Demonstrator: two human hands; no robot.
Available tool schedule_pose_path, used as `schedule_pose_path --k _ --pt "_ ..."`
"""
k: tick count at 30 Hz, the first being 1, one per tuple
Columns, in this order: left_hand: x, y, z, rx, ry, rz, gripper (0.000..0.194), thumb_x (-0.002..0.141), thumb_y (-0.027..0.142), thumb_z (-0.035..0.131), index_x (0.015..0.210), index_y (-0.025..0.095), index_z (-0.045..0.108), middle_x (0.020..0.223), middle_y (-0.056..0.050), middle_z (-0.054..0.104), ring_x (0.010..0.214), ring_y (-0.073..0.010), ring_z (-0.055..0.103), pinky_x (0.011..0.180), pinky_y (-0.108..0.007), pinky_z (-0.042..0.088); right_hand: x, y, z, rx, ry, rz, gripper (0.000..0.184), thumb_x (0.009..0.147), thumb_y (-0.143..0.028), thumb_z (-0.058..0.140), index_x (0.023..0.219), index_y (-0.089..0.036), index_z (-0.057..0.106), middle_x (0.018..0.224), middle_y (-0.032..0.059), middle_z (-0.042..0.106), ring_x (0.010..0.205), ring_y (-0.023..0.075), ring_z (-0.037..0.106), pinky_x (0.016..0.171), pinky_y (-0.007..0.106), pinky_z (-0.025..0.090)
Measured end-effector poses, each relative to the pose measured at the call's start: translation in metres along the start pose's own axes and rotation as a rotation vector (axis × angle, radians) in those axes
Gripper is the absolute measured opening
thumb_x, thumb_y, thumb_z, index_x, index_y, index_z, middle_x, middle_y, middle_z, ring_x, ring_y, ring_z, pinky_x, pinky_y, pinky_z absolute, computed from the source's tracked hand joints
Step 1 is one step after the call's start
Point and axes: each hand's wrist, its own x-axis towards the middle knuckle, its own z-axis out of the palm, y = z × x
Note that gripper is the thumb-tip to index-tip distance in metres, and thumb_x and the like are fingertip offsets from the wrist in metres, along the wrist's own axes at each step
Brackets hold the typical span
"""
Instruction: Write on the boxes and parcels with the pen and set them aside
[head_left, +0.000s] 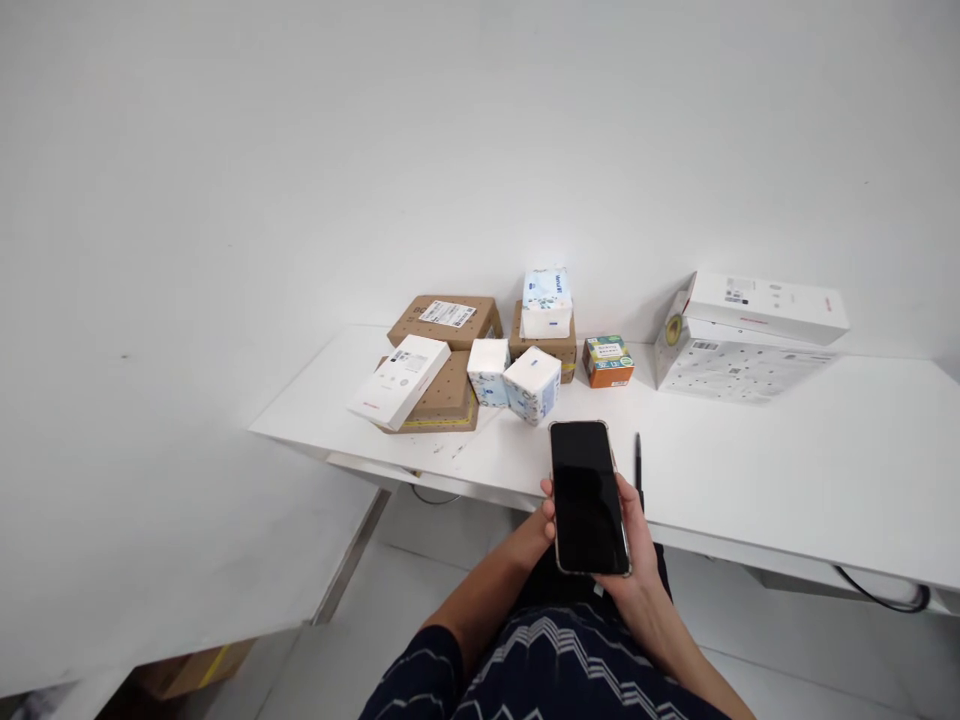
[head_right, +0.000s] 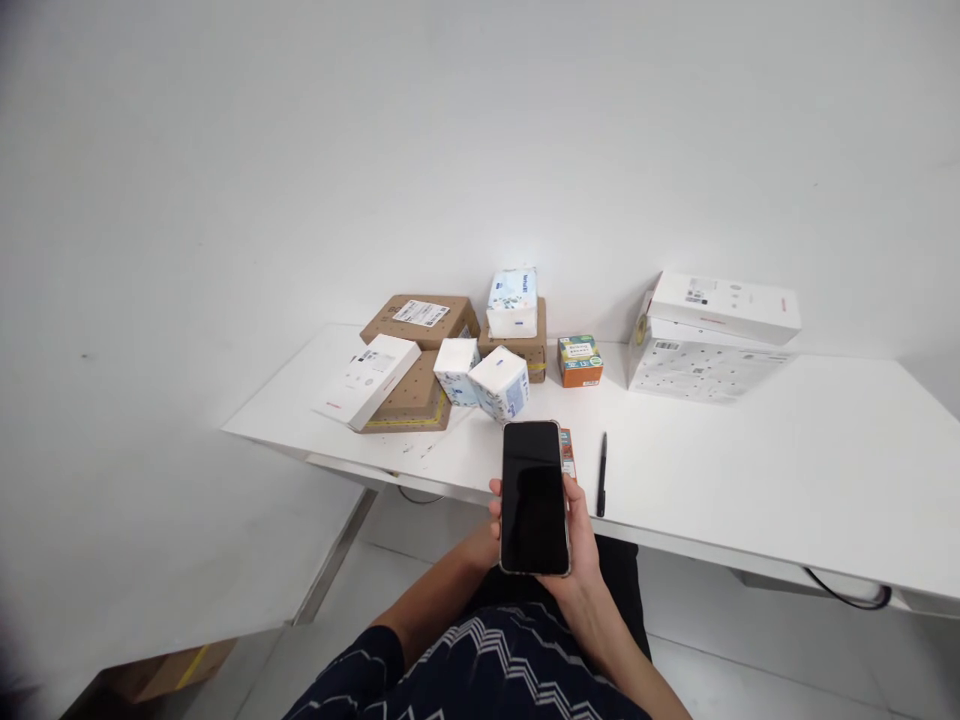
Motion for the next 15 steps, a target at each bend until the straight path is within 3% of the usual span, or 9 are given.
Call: schedule_pose_path --k 3,5,7,10,12,15 --pt "-0.011 0.021 0.024 -0.037 -0.009 -0.152 0.034 0.074 0.020 0.064 0.101 0.040 0.068 0.100 0.012 0.073 0.136 -0.0224 0.040 0.108 -0.047 0.042 0.001 0.000 0.001 0.050 0.005 0.011 0.049 0.088 -0.053 0.042 0.106 -0.015 0.068 0.096 0.0127 0.073 0.084 0.0257 0.069 0.071 0.043 0.058" --pt "-0.013 0.027 0.034 -0.129 0.051 -0.202 0.036 0.075 0.016 0.061 0.102 0.040 0.068 0.102 0.012 0.073 0.139 -0.0217 0.035 0.109 -0.047 0.042 0.002 -0.001 0.001 0.063 0.008 0.017 0.049 0.088 -0.052 0.042 0.107 -0.015 0.067 0.097 0.0125 0.073 0.083 0.0251 0.069 0.071 0.043 0.058" --pt "-0.010 0.030 0.038 -0.188 0.089 -0.249 0.038 0.076 0.014 0.060 0.104 0.039 0.067 0.105 0.011 0.072 0.142 -0.0209 0.029 0.111 -0.046 0.040 0.003 -0.001 0.000 0.073 -0.001 0.021 0.051 0.088 -0.054 0.041 0.107 -0.014 0.067 0.099 0.0126 0.073 0.082 0.0243 0.069 0.070 0.041 0.058" --pt "-0.002 0.030 0.034 -0.251 0.054 -0.335 0.038 0.078 0.017 0.060 0.108 0.038 0.066 0.108 0.010 0.071 0.141 -0.0209 0.030 0.112 -0.045 0.039 0.006 0.000 -0.004 0.081 -0.017 0.018 0.055 0.087 -0.056 0.040 0.108 -0.013 0.067 0.098 0.0128 0.073 0.079 0.0236 0.069 0.068 0.039 0.057" --pt "0.004 0.031 0.030 -0.494 0.121 -0.402 0.037 0.084 0.023 0.055 0.114 0.041 0.063 0.113 0.010 0.070 0.139 -0.0197 0.035 0.112 -0.044 0.038 0.008 -0.001 -0.006 0.091 -0.022 0.017 0.054 0.087 -0.056 0.041 0.109 -0.013 0.066 0.096 0.0125 0.073 0.078 0.0234 0.069 0.066 0.038 0.057" --pt "0.010 0.031 0.022 -1.235 0.428 -0.508 0.033 0.089 0.037 0.046 0.117 0.047 0.061 0.115 0.012 0.069 0.133 -0.0170 0.044 0.111 -0.039 0.037 0.010 -0.003 -0.009 0.124 -0.018 0.015 0.051 0.088 -0.053 0.043 0.110 -0.013 0.065 0.097 0.0123 0.073 0.075 0.0228 0.068 0.065 0.037 0.056"
